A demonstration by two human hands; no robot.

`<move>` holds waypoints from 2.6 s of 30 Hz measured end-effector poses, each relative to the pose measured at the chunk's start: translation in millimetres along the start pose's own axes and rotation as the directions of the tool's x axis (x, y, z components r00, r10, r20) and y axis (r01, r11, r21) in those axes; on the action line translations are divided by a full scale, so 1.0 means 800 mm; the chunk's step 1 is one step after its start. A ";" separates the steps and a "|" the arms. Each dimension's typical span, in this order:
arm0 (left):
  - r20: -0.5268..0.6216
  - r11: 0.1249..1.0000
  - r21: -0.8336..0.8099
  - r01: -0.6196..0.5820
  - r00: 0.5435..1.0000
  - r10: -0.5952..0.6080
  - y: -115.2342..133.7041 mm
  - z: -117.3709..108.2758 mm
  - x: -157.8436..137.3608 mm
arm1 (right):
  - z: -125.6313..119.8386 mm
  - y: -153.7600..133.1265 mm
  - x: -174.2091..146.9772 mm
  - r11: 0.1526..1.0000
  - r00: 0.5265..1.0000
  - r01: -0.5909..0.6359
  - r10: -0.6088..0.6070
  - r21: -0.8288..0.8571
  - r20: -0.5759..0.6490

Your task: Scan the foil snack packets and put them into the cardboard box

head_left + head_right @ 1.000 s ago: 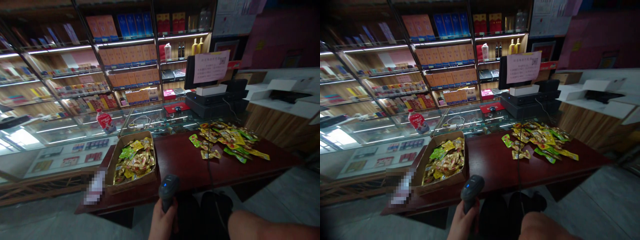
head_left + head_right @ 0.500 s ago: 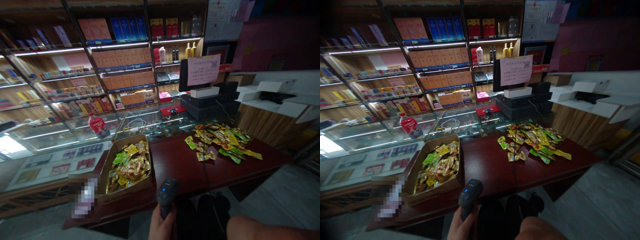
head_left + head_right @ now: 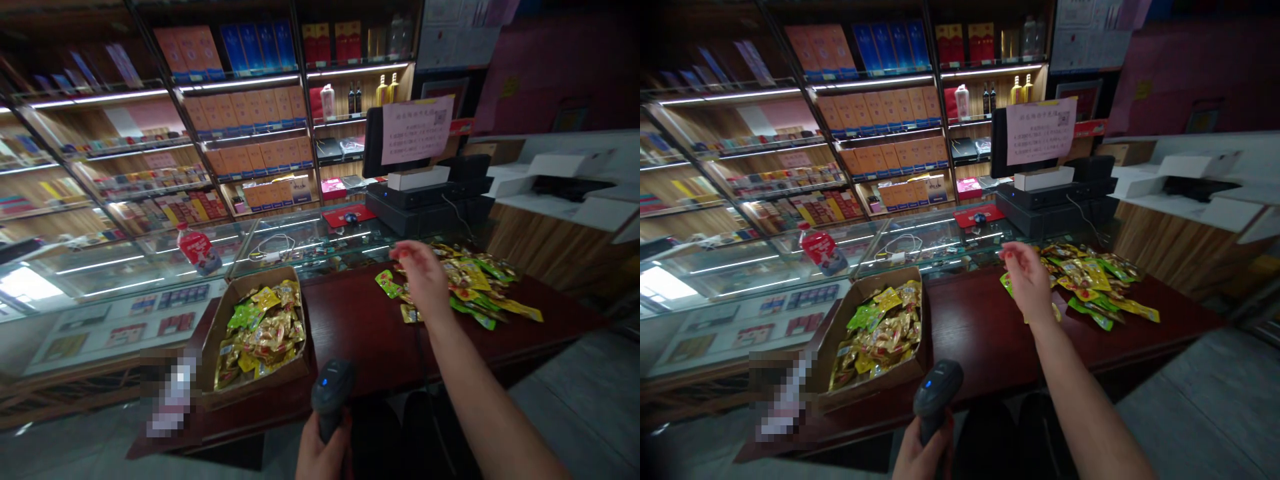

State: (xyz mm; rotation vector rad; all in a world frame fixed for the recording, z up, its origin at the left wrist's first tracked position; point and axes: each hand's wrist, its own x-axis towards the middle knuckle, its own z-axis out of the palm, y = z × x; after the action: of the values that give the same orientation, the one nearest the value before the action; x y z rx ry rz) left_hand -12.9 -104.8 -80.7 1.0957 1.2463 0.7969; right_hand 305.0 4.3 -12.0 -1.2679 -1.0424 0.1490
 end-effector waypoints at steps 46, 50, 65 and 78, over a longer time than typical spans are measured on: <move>0.223 0.999 0.026 -0.032 0.975 0.025 0.008 0.007 -0.024 | 0.069 0.035 -0.193 0.067 0.632 -0.709 0.503 0.702 0.590; 0.215 0.999 0.011 -0.031 0.976 0.028 0.004 0.008 -0.021 | 0.069 0.033 -0.192 0.119 0.619 -0.726 0.542 0.677 0.569; 0.085 0.999 -0.022 -0.035 0.996 0.037 -0.009 -0.019 -0.022 | 0.228 -0.039 -0.101 0.652 0.760 -0.635 0.430 0.415 0.487; 0.113 0.997 -0.078 0.026 0.993 -0.017 -0.004 -0.008 -0.018 | 0.039 0.071 -0.062 0.843 0.901 -0.420 0.432 -0.335 -0.041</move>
State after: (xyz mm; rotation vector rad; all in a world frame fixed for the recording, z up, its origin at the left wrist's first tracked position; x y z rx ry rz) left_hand -22.2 -117.7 -79.2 1.0472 1.1216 0.7521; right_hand 280.2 15.7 -88.8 -1.8113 -0.8195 0.3470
